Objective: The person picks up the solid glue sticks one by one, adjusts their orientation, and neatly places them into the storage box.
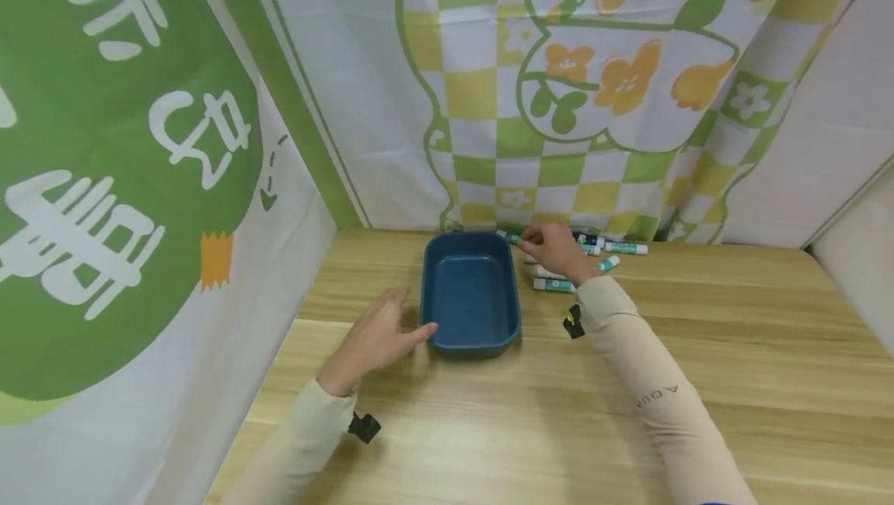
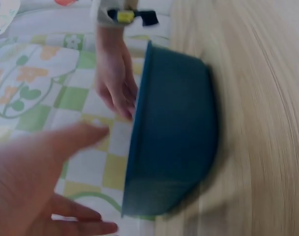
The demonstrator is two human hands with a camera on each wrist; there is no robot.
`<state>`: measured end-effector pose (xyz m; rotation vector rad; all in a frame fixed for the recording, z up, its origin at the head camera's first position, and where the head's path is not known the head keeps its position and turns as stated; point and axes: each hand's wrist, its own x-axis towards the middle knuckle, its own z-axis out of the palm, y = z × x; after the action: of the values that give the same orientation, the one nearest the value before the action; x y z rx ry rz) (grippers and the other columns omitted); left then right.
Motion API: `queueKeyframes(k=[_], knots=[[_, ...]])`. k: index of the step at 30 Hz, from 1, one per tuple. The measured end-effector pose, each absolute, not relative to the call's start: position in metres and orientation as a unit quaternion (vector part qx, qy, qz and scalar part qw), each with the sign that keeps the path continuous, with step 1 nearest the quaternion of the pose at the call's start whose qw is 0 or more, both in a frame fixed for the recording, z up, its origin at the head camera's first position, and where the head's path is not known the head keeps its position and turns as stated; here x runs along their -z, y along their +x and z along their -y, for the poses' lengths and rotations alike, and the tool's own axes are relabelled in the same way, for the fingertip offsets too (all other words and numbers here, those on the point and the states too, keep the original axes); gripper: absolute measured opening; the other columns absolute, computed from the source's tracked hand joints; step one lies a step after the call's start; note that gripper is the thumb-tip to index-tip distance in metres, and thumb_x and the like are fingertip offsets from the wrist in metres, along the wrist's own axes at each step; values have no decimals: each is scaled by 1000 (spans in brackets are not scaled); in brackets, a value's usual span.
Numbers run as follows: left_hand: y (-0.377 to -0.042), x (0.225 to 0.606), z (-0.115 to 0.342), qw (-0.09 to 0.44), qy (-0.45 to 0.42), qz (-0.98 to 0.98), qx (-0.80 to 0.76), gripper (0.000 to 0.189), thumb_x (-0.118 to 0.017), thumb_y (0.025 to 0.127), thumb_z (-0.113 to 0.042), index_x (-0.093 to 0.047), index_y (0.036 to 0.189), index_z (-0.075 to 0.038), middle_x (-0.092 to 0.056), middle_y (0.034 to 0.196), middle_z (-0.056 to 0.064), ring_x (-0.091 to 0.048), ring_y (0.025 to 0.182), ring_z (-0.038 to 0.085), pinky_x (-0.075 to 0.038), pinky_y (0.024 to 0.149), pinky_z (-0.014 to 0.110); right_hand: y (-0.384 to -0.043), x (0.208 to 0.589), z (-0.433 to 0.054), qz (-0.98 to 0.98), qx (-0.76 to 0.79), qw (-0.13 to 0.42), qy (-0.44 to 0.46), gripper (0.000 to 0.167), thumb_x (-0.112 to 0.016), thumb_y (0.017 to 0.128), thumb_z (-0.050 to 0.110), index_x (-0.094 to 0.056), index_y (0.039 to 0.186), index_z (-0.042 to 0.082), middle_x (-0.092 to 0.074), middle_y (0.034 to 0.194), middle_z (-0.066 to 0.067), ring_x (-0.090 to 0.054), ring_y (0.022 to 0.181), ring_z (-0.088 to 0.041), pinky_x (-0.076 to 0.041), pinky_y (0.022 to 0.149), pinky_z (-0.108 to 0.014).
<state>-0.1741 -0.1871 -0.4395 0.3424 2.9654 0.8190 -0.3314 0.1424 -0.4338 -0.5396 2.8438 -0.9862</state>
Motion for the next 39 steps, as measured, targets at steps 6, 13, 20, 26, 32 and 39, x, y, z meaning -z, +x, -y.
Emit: queueKeyframes(k=[6,13,20,26,32,39], knots=[[-176,451,190,43,160,-963,-214,120,-58,93,-79,-14,167,4,-11,177,23,-16,164,43,-20,132,59,-324,423,-171,-932,275,44,-230,39,-65,106,18,-66,138,-4,-73,128,-26,-72,117,-41,-59,100,-55],[-176,461,184,20,173,-966,-191,123,-55,92,-83,-5,169,-1,-2,178,20,-6,167,35,-13,135,56,-309,427,-191,-934,197,21,-297,28,-74,99,11,-73,120,-7,-78,113,-25,-76,102,-38,-63,90,-51],[-178,464,181,16,178,-967,-180,120,-52,95,-80,-4,168,1,-2,178,21,-4,167,34,-11,136,53,-295,440,-203,-932,169,7,-320,22,-78,94,6,-76,113,-6,-78,109,-23,-76,98,-36,-64,88,-49],[-179,468,180,7,186,-969,-162,119,-51,96,-79,-6,168,3,-1,178,21,-8,166,38,-12,136,53,-293,451,-207,-928,151,-24,-339,9,-82,89,3,-74,86,1,-73,77,-10,-64,68,-18,-58,64,-37],[-180,473,181,-8,192,-972,-134,118,-49,96,-80,-6,167,3,0,178,20,-10,166,38,-13,135,54,-293,460,-210,-926,141,-48,-347,17,-85,85,2,-70,77,6,-66,69,-1,-55,62,-10,-50,58,-31],[-179,477,181,-23,197,-973,-116,116,-48,97,-80,-10,167,4,-3,178,20,-11,166,37,-14,135,54,-293,466,-209,-940,135,-22,-313,8,-84,88,5,-78,91,1,-77,86,-11,-72,78,-22,-62,70,-40]])
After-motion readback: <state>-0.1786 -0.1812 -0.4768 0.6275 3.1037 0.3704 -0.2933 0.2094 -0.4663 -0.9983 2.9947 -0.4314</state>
